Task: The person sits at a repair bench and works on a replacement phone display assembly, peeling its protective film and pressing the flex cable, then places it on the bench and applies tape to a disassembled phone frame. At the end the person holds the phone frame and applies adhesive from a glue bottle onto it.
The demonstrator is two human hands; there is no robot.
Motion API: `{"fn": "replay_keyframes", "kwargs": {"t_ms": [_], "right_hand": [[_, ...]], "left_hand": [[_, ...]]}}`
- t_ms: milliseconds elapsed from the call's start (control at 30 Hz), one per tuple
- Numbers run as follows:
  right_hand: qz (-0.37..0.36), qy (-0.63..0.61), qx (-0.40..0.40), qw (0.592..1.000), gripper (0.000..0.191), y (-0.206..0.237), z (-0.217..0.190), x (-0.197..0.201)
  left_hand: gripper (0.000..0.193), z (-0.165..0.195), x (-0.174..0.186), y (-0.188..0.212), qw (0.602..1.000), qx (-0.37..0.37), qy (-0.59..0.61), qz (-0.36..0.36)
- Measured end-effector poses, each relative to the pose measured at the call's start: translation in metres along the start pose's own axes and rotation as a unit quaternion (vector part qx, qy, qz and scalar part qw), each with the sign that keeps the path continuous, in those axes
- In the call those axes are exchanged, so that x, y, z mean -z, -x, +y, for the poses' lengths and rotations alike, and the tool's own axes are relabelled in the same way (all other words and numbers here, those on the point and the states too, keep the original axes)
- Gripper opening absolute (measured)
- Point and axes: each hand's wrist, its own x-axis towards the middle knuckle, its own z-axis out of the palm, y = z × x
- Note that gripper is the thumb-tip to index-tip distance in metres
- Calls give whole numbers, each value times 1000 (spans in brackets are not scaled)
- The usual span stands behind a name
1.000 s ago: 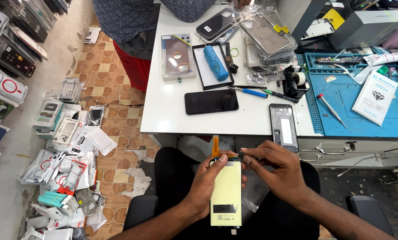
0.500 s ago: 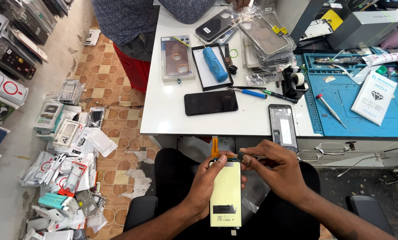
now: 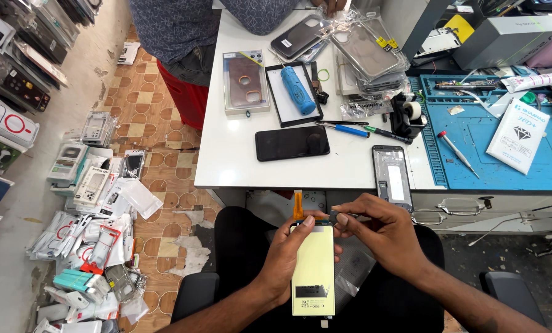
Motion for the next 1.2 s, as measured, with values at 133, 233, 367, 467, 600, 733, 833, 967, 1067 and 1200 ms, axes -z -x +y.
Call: {"fn": "replay_keyframes", "kwargs": {"t_ms": [133,233,367,467,600,733,833,967,1067,1200], "right_hand": [[-2,0,-2,1000,26,0,2,1],[-10,-1,10,1000,27,0,3,0],[-2,-6,6,1000,27,0,2,0],[10,-6,9,1000,27,0,1,-1],[15,1,17,1000,27,1,0,-2],[19,16,23,999,27,1,0,-2],[15,30,20,999,27,0,0,-2],[11,36,24,999,27,0,-1,-2],[11,33,16,999,27,0,0,-2],[8,32,12,999,27,0,1,-2]], "left_hand": [[41,0,0,0,1000,0,-1,1],[41,-1,0,-1,1000,-1,6,-2],[40,-1,0,-1,1000,0,5,2],[40,1,-1,0,1000,-1,3,3],[39,1,-2,0,1000,-2,9,3],[39,1,-2,0,1000,-1,10,3],[39,1,-2,0,1000,-4,12,1],[40,1,-1,-1,1000,-1,5,5],[41,0,0,-1,1000,2,3,7],[41,-1,1,-1,1000,1,-2,0]]}}
